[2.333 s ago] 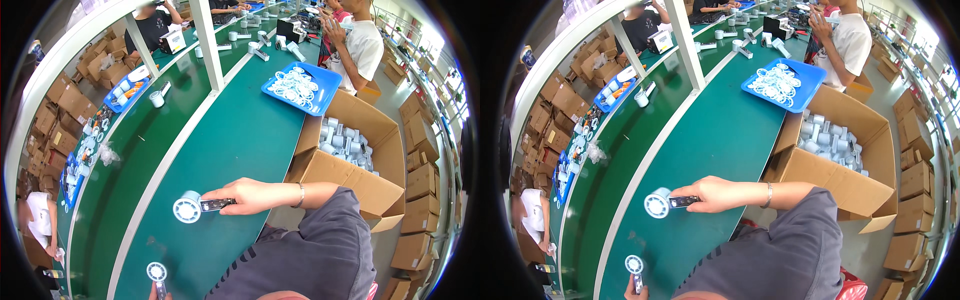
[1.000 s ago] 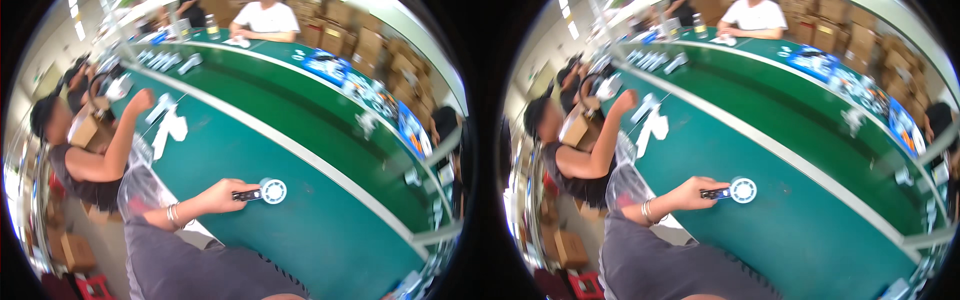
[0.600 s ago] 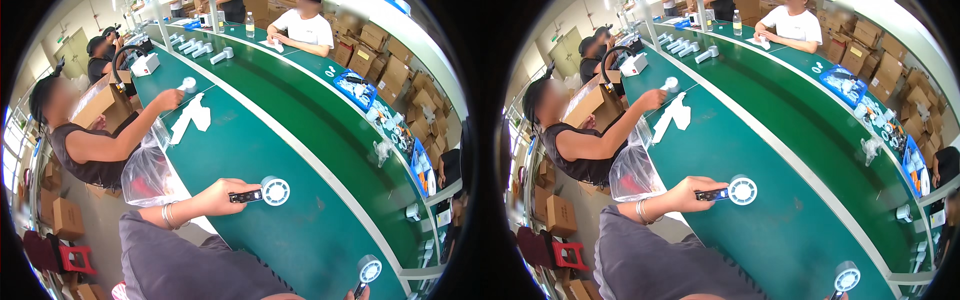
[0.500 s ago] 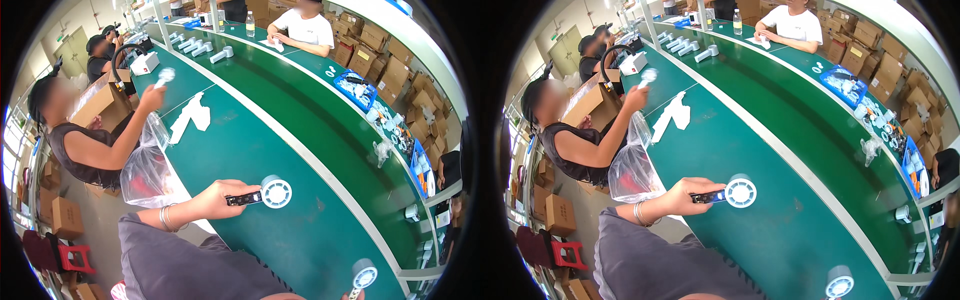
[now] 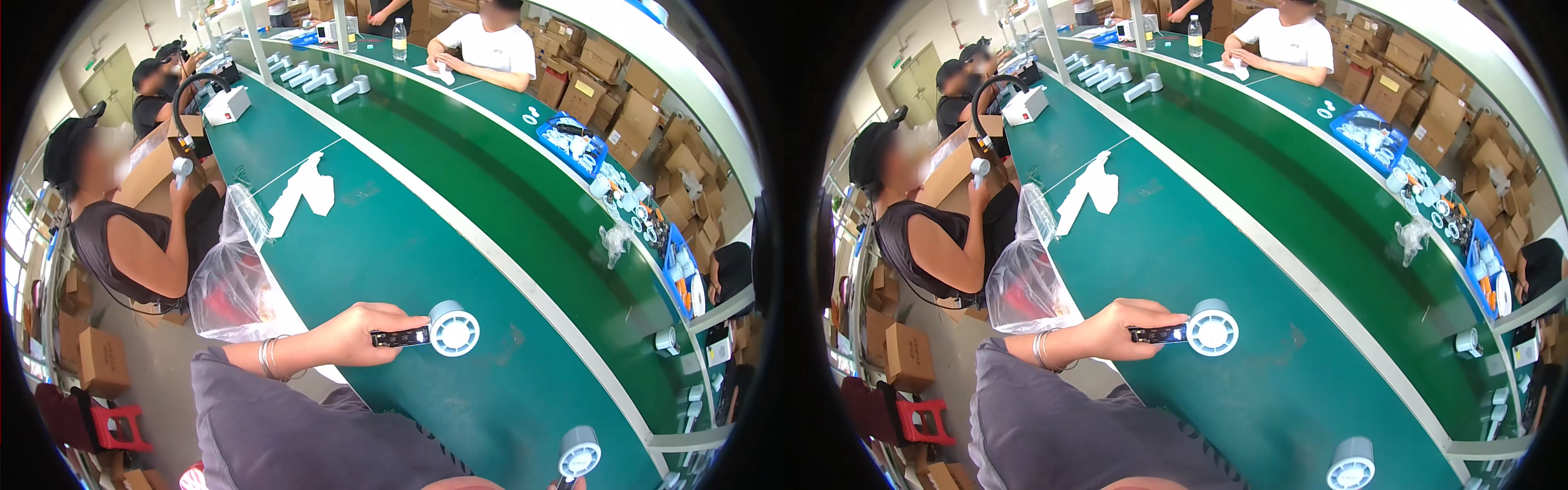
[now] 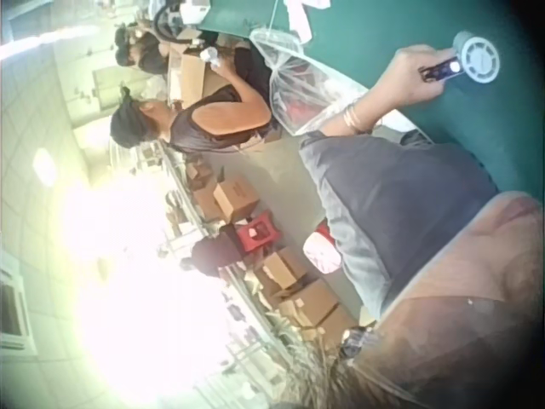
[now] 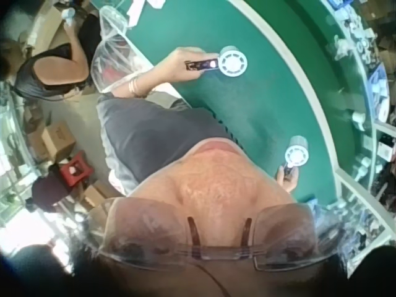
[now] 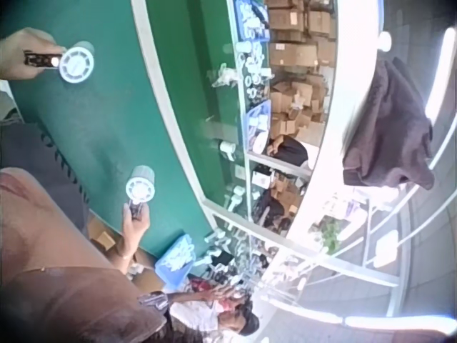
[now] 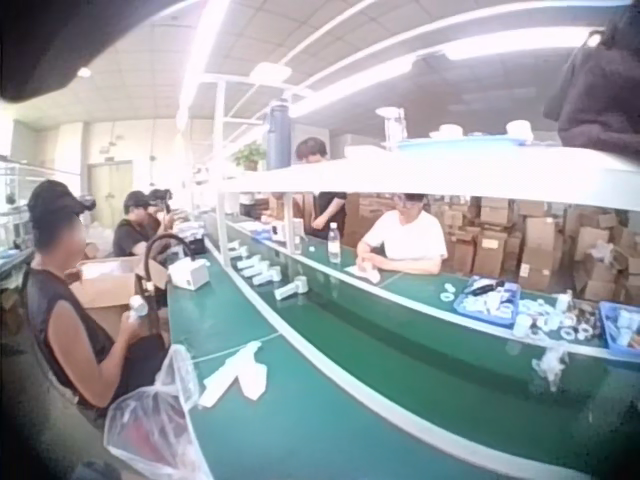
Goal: The person assembles small white handheld fans on a green assembly line. They pick up fan bodies and circuit boards, attach the components, and place the finished units into a cardboard box. The person also handles a blue tray containing circular fan blades and other small parts.
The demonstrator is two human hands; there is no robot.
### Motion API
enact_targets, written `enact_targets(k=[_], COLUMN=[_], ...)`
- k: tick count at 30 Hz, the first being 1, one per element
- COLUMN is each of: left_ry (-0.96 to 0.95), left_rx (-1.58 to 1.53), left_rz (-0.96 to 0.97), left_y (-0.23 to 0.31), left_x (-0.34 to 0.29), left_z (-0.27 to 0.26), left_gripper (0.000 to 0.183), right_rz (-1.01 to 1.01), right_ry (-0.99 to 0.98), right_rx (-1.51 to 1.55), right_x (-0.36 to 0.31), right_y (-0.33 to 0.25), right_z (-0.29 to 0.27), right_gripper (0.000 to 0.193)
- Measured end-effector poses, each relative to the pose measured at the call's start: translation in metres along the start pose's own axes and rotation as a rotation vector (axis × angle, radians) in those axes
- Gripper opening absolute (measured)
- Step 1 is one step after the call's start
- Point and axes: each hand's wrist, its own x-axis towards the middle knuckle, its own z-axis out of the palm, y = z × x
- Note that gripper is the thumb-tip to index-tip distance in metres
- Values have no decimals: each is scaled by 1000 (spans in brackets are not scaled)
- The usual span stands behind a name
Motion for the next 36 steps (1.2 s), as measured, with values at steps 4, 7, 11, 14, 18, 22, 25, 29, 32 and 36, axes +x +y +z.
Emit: enact_targets(k=[4, 7, 11, 14, 18, 22, 25, 29, 32, 36], left_ry=[96, 53, -135, 2, -182, -426, -203, -443, -397, -392], left_rx=[-15, 21, 111, 224, 341, 434, 298, 304, 152, 265], left_rz=[87, 53, -18, 9, 22, -66, -56, -129, -334, -210], left_y=[8, 7, -5, 7, -47, -23, -5, -27, -111, -110], left_x=[-6, 2, 16, 4, 0, 21, 25, 32, 12, 4], left_z=[-6, -7, 1, 0, -4, 4, 1, 17, -17, 4], left_gripper=[51, 51, 48, 45, 46, 43, 37, 37, 40, 38], right_rz=[22, -145, 5, -106, -136, -199, -138, 14, -186, 69], right_ry=[2, -129, -156, -135, -329, -221, -202, -316, -179, -301], right_rx=[27, -186, -308, -142, -349, -162, 62, -400, 89, -419], right_x=[-2, 11, 20, 28, 36, 26, 5, 13, 6, 21], right_y=[-7, -12, -9, -30, -9, -7, -24, 24, -14, 36], right_z=[4, 16, 24, 10, 11, 10, 0, 24, 12, 23], right_gripper=[43, 35, 48, 42, 33, 28, 29, 33, 30, 35])
